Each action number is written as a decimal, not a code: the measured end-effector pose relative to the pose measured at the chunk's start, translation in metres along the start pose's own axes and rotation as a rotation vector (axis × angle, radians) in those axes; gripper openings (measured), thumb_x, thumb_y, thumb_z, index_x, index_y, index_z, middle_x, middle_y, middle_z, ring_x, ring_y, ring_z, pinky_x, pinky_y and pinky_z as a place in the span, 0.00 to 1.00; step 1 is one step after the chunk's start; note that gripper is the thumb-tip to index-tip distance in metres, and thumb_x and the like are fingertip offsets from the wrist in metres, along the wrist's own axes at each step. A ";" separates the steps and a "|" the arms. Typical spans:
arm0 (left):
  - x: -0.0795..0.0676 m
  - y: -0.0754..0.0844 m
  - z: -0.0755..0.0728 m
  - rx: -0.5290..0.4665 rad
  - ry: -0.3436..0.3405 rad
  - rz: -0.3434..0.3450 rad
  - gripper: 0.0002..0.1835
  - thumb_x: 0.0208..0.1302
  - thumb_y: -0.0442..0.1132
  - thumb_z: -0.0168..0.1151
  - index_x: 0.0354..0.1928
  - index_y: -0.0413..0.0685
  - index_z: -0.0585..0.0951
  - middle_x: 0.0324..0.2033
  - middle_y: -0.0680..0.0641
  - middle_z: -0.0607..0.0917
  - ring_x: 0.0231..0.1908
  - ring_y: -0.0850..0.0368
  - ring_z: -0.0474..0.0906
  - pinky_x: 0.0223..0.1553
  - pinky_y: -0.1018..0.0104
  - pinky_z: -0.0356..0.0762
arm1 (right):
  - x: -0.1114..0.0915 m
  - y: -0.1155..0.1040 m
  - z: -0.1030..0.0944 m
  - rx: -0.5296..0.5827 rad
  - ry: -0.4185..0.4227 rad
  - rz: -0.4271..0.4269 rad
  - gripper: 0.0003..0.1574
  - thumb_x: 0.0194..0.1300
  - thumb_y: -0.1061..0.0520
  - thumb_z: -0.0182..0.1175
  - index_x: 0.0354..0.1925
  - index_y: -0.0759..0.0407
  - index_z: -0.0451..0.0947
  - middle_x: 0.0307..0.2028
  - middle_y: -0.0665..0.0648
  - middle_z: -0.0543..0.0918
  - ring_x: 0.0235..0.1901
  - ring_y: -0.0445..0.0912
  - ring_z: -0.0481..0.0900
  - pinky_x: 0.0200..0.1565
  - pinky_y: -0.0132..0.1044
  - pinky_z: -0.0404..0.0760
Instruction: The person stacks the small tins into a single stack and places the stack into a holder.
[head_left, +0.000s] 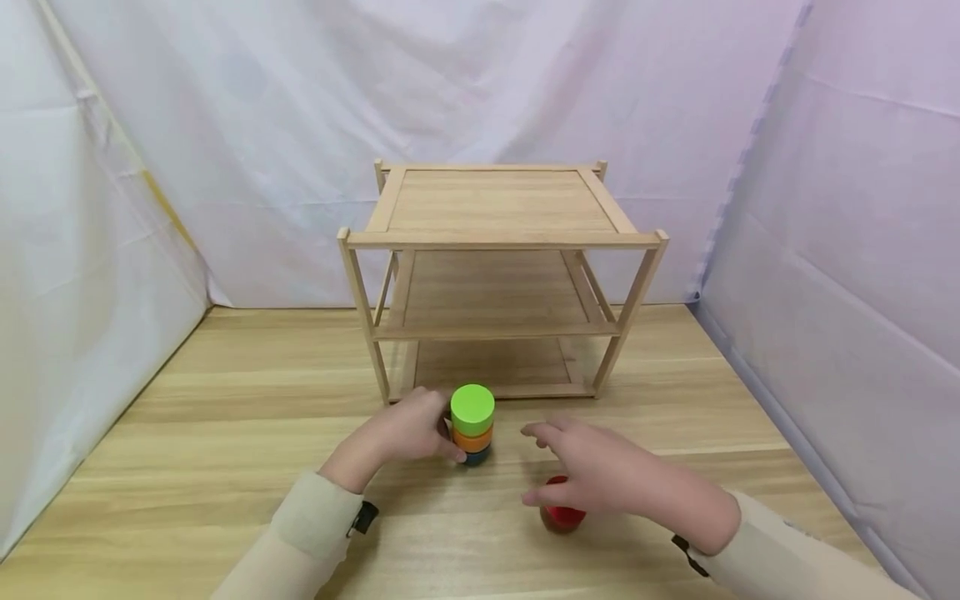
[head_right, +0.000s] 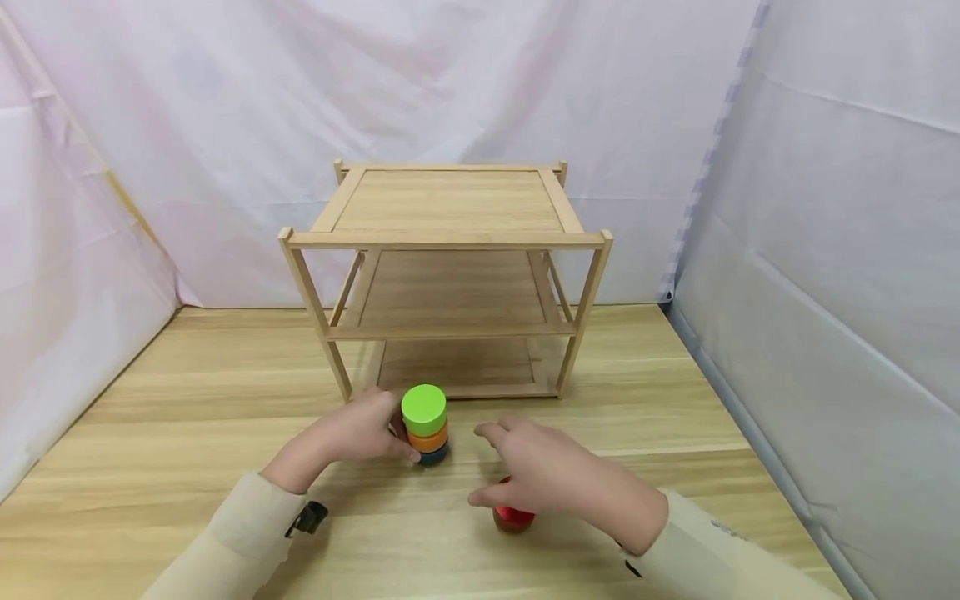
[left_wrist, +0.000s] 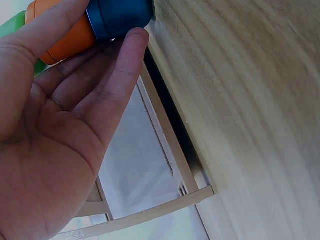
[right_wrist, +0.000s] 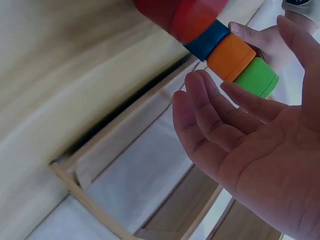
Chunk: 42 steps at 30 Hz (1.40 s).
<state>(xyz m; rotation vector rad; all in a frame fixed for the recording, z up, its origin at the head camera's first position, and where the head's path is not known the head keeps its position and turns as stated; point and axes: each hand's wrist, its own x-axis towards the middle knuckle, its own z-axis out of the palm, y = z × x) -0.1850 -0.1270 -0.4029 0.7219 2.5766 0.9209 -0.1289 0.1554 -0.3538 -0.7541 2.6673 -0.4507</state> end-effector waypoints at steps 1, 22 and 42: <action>0.000 0.000 -0.001 0.002 -0.002 0.002 0.25 0.54 0.39 0.85 0.54 0.47 0.86 0.47 0.48 0.92 0.40 0.60 0.87 0.46 0.61 0.88 | -0.003 0.002 0.001 0.002 0.005 -0.001 0.54 0.60 0.29 0.75 0.72 0.57 0.73 0.60 0.59 0.85 0.56 0.52 0.86 0.57 0.55 0.86; -0.002 0.001 -0.004 -0.007 -0.019 0.003 0.24 0.54 0.37 0.85 0.52 0.44 0.86 0.46 0.46 0.92 0.39 0.58 0.87 0.44 0.59 0.89 | -0.026 0.031 0.024 -0.023 -0.019 0.016 0.46 0.46 0.37 0.85 0.58 0.55 0.78 0.52 0.47 0.82 0.45 0.40 0.79 0.42 0.34 0.84; -0.001 -0.006 -0.005 -0.069 -0.036 0.042 0.28 0.54 0.37 0.85 0.57 0.47 0.83 0.51 0.46 0.91 0.42 0.58 0.88 0.46 0.61 0.89 | -0.024 0.042 0.032 0.033 0.013 0.022 0.37 0.50 0.43 0.83 0.55 0.49 0.80 0.47 0.43 0.80 0.42 0.36 0.76 0.40 0.32 0.80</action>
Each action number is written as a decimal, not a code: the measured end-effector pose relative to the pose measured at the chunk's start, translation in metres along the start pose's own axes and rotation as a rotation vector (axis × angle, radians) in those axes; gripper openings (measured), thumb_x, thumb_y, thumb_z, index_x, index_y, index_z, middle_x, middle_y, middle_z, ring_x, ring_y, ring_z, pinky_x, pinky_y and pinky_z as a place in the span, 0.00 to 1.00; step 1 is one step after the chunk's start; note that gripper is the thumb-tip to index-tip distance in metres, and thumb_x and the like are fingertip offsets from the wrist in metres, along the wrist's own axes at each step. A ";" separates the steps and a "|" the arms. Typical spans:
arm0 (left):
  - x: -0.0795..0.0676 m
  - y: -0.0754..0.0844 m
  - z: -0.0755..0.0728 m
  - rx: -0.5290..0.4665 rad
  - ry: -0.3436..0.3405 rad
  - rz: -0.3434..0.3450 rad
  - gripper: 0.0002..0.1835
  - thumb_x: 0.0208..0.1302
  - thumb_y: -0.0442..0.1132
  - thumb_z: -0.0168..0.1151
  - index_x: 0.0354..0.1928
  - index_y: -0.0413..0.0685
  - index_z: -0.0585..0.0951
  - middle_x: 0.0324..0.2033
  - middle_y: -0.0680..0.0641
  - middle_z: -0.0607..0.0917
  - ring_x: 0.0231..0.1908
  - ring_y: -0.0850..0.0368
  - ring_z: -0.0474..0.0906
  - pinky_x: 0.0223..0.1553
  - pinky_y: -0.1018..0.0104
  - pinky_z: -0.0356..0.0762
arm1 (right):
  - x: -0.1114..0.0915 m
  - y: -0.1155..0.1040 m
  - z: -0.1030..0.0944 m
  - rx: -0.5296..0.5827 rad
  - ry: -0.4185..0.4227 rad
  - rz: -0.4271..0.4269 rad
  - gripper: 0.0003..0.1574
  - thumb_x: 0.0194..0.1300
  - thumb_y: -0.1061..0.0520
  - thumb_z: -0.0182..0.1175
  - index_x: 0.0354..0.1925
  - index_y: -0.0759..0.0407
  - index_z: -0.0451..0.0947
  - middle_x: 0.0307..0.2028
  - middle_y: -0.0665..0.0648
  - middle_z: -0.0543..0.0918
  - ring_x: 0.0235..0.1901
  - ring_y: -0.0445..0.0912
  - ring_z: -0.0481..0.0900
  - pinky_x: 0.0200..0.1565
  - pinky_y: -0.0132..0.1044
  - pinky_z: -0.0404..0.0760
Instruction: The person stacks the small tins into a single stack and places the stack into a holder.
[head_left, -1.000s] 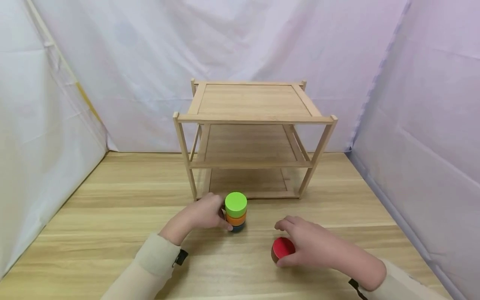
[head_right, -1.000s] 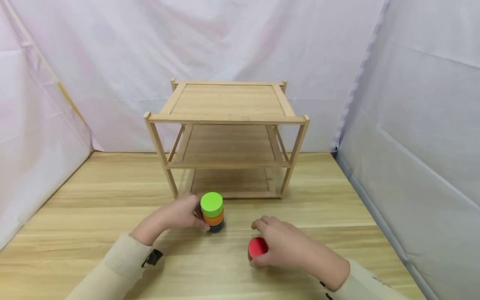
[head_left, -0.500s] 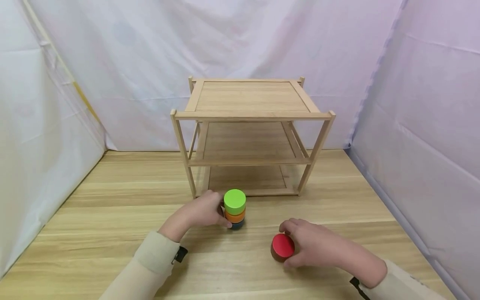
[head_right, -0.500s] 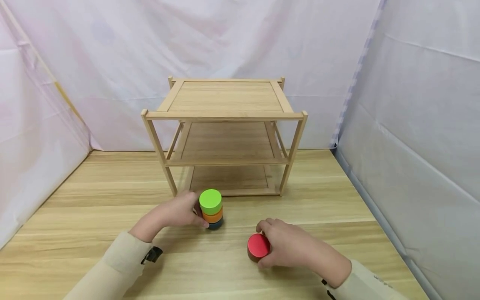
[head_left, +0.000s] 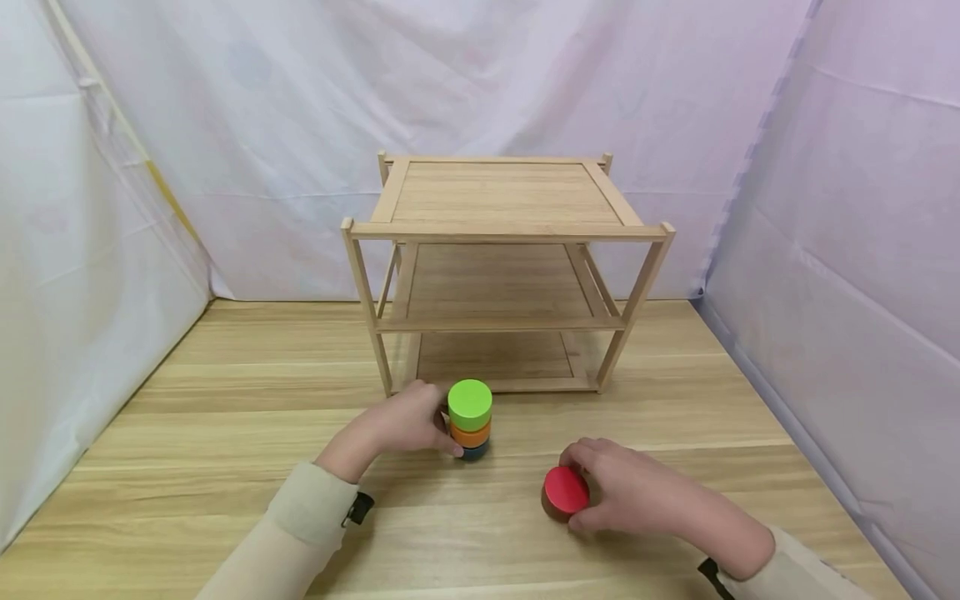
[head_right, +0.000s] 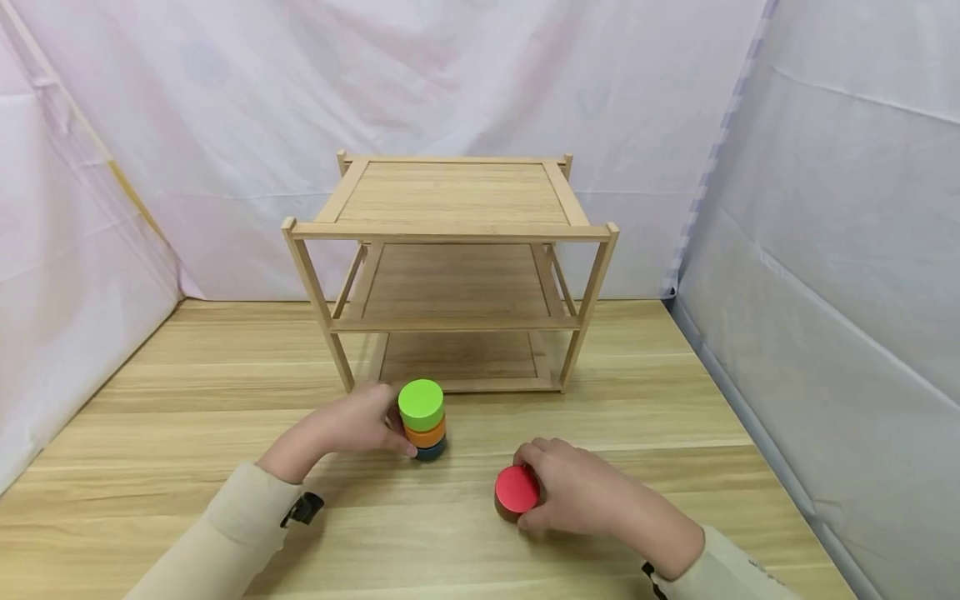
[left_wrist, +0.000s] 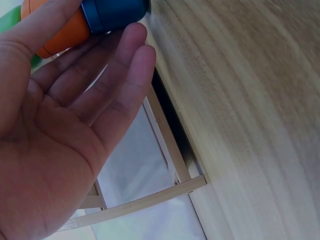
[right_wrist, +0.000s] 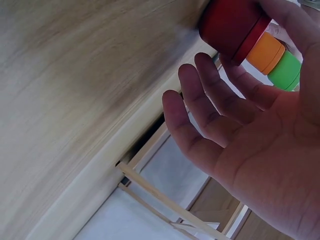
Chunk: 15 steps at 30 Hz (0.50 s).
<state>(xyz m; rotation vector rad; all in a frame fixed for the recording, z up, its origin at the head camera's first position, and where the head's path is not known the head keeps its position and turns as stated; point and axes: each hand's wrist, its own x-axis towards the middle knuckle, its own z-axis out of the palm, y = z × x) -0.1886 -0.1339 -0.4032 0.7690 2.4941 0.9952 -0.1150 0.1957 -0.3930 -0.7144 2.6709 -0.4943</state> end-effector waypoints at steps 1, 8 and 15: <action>0.000 0.000 0.000 0.000 0.000 0.003 0.28 0.54 0.37 0.85 0.57 0.47 0.83 0.51 0.46 0.91 0.42 0.58 0.88 0.46 0.61 0.89 | 0.001 0.000 0.000 0.003 0.007 -0.004 0.35 0.50 0.44 0.82 0.54 0.49 0.80 0.46 0.42 0.80 0.42 0.36 0.76 0.40 0.31 0.80; 0.001 -0.001 0.000 0.004 -0.001 0.003 0.28 0.54 0.37 0.85 0.56 0.47 0.83 0.50 0.46 0.91 0.41 0.59 0.88 0.45 0.62 0.89 | 0.005 0.000 -0.001 0.004 0.038 -0.029 0.35 0.51 0.46 0.83 0.54 0.51 0.81 0.46 0.42 0.81 0.42 0.35 0.76 0.42 0.32 0.81; 0.000 -0.001 0.000 -0.002 -0.002 -0.006 0.28 0.54 0.37 0.85 0.57 0.47 0.83 0.51 0.45 0.91 0.41 0.58 0.88 0.46 0.61 0.89 | 0.011 0.001 0.002 -0.009 0.026 -0.048 0.36 0.48 0.45 0.84 0.54 0.52 0.81 0.45 0.43 0.80 0.39 0.34 0.75 0.38 0.31 0.79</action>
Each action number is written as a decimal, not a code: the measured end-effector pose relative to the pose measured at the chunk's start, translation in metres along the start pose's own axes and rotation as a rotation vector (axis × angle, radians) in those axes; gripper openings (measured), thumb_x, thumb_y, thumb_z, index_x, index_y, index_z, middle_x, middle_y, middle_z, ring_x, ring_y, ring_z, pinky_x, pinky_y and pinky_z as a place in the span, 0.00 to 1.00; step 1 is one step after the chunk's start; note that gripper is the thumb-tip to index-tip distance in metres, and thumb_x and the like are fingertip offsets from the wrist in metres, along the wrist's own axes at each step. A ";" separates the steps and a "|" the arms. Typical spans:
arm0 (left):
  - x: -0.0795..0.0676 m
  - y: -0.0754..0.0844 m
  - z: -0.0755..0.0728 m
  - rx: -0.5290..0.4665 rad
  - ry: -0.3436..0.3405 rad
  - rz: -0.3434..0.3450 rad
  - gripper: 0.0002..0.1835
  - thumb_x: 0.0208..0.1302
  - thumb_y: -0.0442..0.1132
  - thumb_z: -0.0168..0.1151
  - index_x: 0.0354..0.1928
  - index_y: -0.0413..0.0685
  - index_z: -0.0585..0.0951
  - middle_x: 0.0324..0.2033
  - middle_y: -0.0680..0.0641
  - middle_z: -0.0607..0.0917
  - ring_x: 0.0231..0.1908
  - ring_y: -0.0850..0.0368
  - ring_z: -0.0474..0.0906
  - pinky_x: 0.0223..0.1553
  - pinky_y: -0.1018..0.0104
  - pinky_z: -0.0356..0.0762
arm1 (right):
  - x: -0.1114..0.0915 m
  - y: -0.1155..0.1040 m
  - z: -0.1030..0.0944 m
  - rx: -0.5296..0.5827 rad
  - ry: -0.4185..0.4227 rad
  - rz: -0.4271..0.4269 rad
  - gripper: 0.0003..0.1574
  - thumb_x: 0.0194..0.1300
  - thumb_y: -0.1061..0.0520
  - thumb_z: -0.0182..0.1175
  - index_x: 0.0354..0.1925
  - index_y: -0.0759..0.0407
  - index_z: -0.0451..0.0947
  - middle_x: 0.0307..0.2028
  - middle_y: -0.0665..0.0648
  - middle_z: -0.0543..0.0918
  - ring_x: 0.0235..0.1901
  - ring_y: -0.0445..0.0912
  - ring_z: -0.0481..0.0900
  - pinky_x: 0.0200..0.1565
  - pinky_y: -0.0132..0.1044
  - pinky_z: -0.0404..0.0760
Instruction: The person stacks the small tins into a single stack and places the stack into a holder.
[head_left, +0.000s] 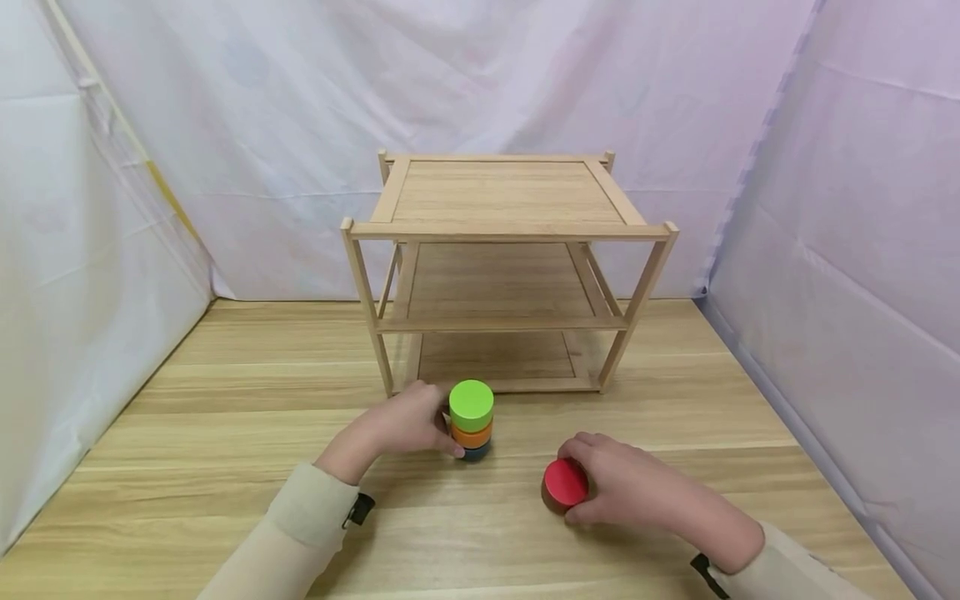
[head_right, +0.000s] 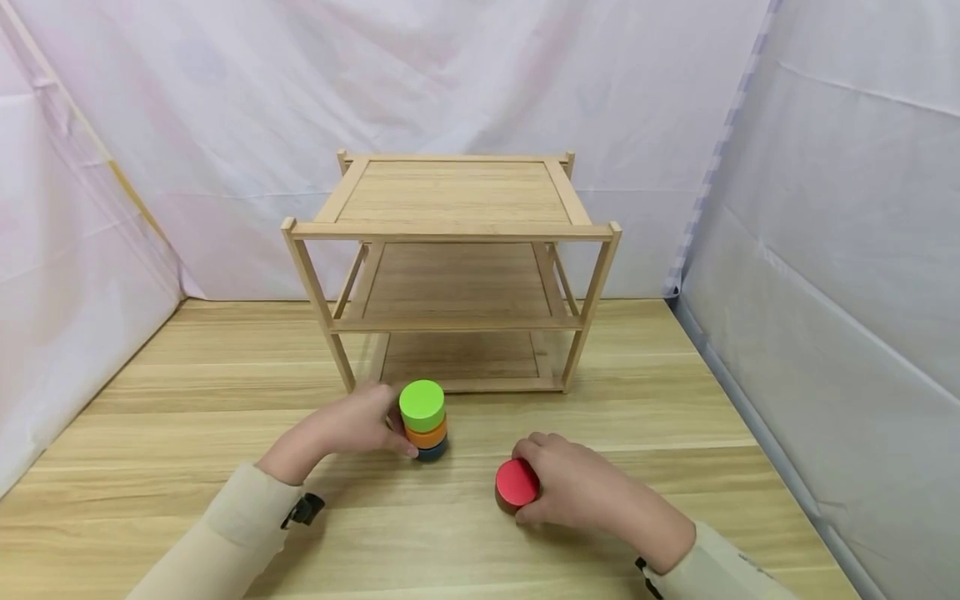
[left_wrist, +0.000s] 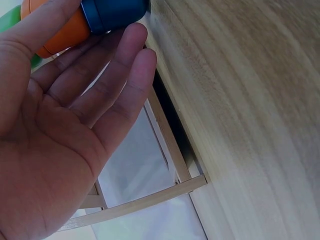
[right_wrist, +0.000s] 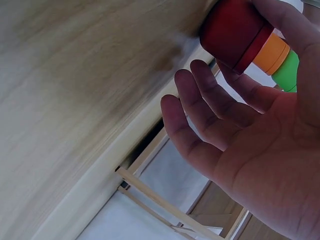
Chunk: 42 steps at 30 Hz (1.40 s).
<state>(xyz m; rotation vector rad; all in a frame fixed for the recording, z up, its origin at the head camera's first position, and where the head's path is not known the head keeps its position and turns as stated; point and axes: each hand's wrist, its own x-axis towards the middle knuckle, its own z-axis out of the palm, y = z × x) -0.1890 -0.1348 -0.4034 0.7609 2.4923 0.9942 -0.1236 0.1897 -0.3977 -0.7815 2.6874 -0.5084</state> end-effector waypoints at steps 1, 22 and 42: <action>0.000 0.000 0.000 -0.001 -0.001 -0.002 0.28 0.54 0.37 0.85 0.57 0.47 0.83 0.51 0.45 0.91 0.41 0.58 0.89 0.46 0.61 0.89 | 0.000 0.000 0.000 -0.003 0.000 -0.002 0.36 0.48 0.45 0.84 0.53 0.51 0.81 0.45 0.42 0.80 0.38 0.34 0.75 0.38 0.30 0.79; -0.001 0.003 0.000 0.023 0.001 -0.030 0.25 0.54 0.38 0.85 0.54 0.47 0.85 0.49 0.45 0.92 0.41 0.58 0.88 0.46 0.59 0.89 | 0.005 -0.006 -0.018 -0.007 0.030 -0.001 0.33 0.49 0.50 0.84 0.52 0.53 0.81 0.42 0.43 0.82 0.38 0.36 0.76 0.38 0.31 0.78; 0.000 0.005 0.000 0.041 0.000 -0.041 0.26 0.53 0.39 0.85 0.54 0.47 0.85 0.49 0.46 0.92 0.40 0.59 0.88 0.45 0.60 0.89 | 0.013 -0.016 -0.051 -0.033 0.072 -0.048 0.27 0.53 0.54 0.80 0.50 0.51 0.81 0.42 0.42 0.83 0.40 0.36 0.78 0.42 0.32 0.81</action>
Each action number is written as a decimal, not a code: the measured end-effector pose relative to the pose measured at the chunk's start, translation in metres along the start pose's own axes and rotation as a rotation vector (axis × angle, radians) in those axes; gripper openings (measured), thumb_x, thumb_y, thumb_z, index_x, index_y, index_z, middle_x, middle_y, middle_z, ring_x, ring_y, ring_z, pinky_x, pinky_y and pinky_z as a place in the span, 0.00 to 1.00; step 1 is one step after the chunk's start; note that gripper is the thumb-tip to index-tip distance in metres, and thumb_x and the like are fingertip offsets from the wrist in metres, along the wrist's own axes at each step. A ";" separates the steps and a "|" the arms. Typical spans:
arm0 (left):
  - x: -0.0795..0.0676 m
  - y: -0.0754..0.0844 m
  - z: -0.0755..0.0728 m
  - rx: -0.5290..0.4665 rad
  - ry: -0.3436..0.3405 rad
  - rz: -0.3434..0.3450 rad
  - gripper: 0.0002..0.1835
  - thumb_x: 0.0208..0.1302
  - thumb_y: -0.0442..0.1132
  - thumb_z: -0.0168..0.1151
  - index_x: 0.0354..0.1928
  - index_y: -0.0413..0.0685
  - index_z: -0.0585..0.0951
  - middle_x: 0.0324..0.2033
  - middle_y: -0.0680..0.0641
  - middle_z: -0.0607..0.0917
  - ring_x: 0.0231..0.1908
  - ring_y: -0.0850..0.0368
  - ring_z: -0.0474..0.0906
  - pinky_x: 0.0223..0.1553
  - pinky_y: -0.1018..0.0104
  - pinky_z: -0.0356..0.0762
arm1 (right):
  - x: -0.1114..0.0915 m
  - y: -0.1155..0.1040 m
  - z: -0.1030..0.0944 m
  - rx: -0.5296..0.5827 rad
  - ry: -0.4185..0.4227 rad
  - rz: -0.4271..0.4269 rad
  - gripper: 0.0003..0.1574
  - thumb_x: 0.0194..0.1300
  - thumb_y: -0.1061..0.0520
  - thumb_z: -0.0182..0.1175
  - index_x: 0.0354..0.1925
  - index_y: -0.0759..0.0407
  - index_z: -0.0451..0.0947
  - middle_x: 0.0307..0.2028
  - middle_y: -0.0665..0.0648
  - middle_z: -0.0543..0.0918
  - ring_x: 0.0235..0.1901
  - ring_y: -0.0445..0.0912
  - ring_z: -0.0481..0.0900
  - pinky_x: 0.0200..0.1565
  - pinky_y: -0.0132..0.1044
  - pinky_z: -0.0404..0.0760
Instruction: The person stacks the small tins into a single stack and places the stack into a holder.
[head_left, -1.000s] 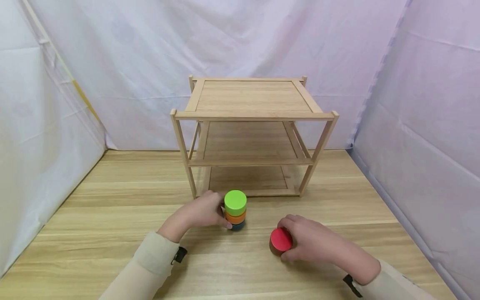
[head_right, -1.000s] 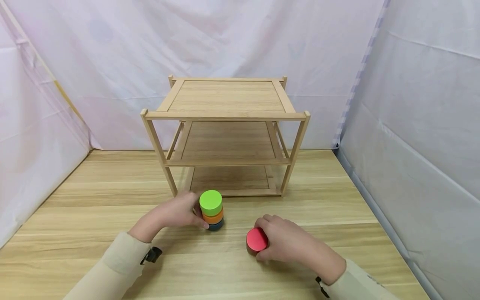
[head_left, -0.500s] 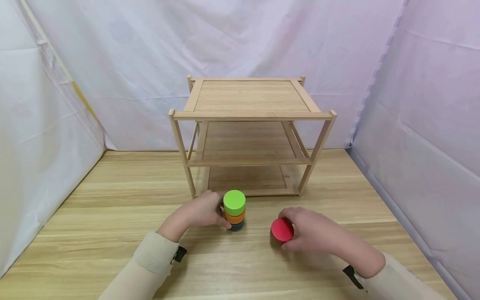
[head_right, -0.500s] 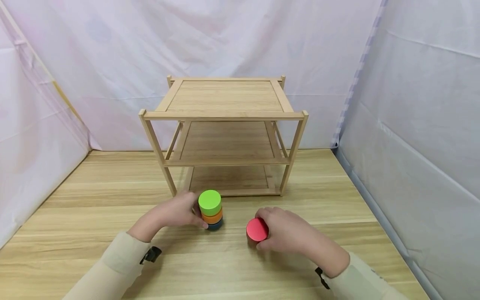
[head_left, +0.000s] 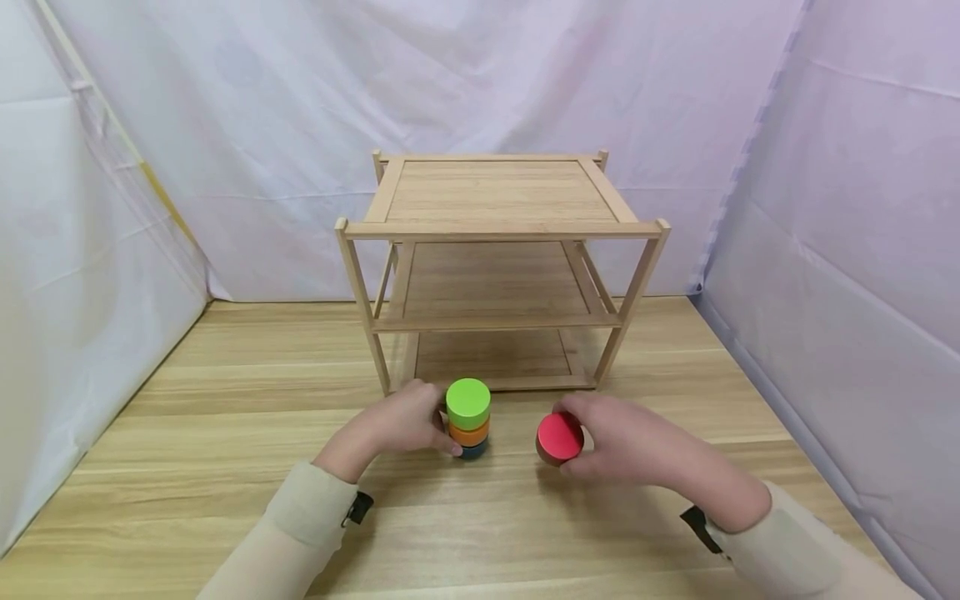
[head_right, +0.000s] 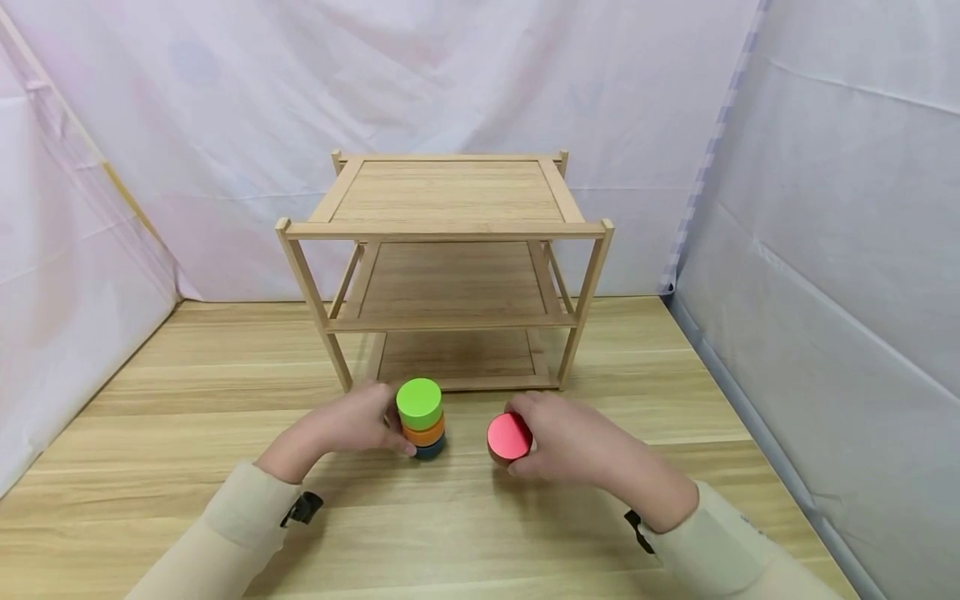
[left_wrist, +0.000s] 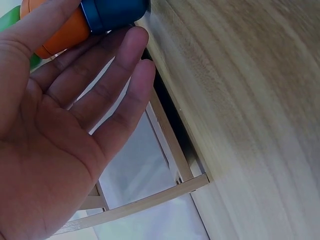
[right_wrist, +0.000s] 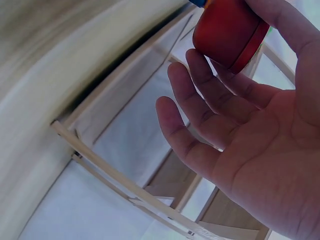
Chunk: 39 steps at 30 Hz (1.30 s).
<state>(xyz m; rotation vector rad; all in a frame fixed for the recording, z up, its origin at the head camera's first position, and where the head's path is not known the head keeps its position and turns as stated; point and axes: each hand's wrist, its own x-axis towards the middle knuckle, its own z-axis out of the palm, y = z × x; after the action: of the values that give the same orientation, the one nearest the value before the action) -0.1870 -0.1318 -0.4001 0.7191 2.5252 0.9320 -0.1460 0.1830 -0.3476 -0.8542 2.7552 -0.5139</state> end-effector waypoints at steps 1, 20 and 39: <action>0.000 0.000 0.000 0.002 -0.001 -0.001 0.26 0.53 0.39 0.85 0.54 0.47 0.85 0.48 0.46 0.92 0.40 0.59 0.87 0.45 0.60 0.89 | 0.000 -0.001 -0.001 -0.004 0.002 0.000 0.27 0.53 0.55 0.79 0.51 0.52 0.81 0.42 0.42 0.83 0.40 0.36 0.78 0.42 0.31 0.81; 0.004 0.003 0.003 0.035 0.000 0.006 0.25 0.54 0.41 0.85 0.53 0.48 0.86 0.48 0.48 0.92 0.39 0.60 0.86 0.45 0.59 0.87 | 0.021 -0.020 -0.038 0.047 -0.004 -0.006 0.29 0.57 0.54 0.80 0.54 0.57 0.80 0.44 0.48 0.86 0.43 0.41 0.82 0.46 0.35 0.84; 0.008 0.008 0.004 0.108 -0.006 0.023 0.24 0.53 0.43 0.86 0.51 0.54 0.86 0.45 0.54 0.91 0.37 0.62 0.85 0.45 0.61 0.86 | 0.054 -0.058 -0.055 0.021 0.008 -0.097 0.30 0.63 0.49 0.76 0.59 0.58 0.79 0.47 0.50 0.87 0.44 0.46 0.84 0.46 0.35 0.85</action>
<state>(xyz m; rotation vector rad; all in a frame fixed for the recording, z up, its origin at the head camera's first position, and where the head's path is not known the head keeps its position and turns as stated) -0.1890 -0.1198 -0.3989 0.7827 2.5834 0.8051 -0.1771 0.1217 -0.2795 -0.9874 2.7207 -0.5632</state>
